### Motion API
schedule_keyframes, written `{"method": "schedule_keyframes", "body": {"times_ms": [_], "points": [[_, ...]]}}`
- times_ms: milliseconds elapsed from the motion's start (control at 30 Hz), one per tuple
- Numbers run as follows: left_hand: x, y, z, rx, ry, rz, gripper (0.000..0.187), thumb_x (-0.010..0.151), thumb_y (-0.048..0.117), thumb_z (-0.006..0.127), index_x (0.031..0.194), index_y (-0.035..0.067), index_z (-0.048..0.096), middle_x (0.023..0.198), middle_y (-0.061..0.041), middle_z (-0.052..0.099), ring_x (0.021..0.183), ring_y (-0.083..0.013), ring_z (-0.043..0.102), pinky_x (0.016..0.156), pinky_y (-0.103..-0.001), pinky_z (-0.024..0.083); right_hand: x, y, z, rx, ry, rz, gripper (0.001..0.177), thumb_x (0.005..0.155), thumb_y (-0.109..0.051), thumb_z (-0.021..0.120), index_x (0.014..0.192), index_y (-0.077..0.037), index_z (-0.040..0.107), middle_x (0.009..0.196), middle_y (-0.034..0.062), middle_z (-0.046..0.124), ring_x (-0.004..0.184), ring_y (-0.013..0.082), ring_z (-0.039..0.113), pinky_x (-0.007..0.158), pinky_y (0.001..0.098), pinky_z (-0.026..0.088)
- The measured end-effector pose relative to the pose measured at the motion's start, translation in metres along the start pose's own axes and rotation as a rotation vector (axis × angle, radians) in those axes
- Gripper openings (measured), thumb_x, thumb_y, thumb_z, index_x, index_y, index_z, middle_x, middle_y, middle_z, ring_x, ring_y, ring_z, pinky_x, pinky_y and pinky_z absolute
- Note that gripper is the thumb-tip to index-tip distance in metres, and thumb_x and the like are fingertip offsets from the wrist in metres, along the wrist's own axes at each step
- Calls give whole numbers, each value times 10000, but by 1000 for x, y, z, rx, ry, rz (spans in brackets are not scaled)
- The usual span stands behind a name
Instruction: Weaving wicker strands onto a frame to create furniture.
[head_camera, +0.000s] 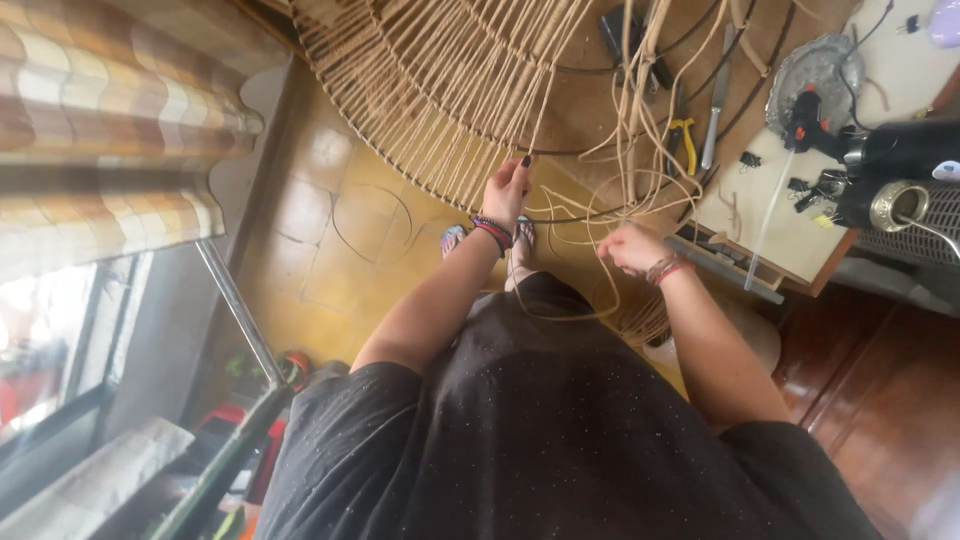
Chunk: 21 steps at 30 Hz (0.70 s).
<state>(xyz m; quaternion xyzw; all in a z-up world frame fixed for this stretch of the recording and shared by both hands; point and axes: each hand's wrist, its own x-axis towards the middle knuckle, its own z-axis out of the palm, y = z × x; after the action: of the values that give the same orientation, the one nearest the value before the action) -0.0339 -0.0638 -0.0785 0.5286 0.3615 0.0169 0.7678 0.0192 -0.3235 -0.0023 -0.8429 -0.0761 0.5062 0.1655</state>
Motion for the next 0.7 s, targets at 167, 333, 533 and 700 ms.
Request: {"method": "schedule_keyframes", "body": {"times_ms": [167, 333, 533, 700], "points": [[22, -36, 18, -140, 197, -3, 249, 945, 266, 754, 1098, 71, 770, 690, -16, 684, 656, -66, 588, 615, -206, 510, 14, -50, -32, -152, 29, -118, 312, 962, -212, 535, 1179, -57, 696, 548, 28, 688, 474, 169, 692, 509, 299, 551], [34, -56, 27, -166, 285, 89, 158, 967, 211, 710, 1041, 103, 797, 668, 6, 689, 623, -50, 605, 581, -187, 517, 49, -57, -41, -299, 68, -110, 386, 986, -395, 591, 1167, -56, 614, 632, 15, 694, 452, 150, 668, 493, 288, 543], [25, -40, 44, -140, 403, 155, 159, 998, 184, 645, 1004, 101, 780, 725, 17, 705, 662, -48, 577, 616, -185, 513, 34, -91, -47, -765, 265, -264, 305, 1015, -445, 515, 1108, -169, 604, 906, 120, 777, 960, 299, 759, 847, 431, 559], [26, -39, 53, -177, 461, 122, 191, 1008, 199, 632, 996, 76, 777, 708, -74, 706, 703, -121, 603, 684, -304, 543, 45, -133, -16, 823, -160, -489, 567, 991, -20, 484, 1541, -81, 359, 1210, 151, 657, 910, 192, 712, 672, 264, 627]]}}
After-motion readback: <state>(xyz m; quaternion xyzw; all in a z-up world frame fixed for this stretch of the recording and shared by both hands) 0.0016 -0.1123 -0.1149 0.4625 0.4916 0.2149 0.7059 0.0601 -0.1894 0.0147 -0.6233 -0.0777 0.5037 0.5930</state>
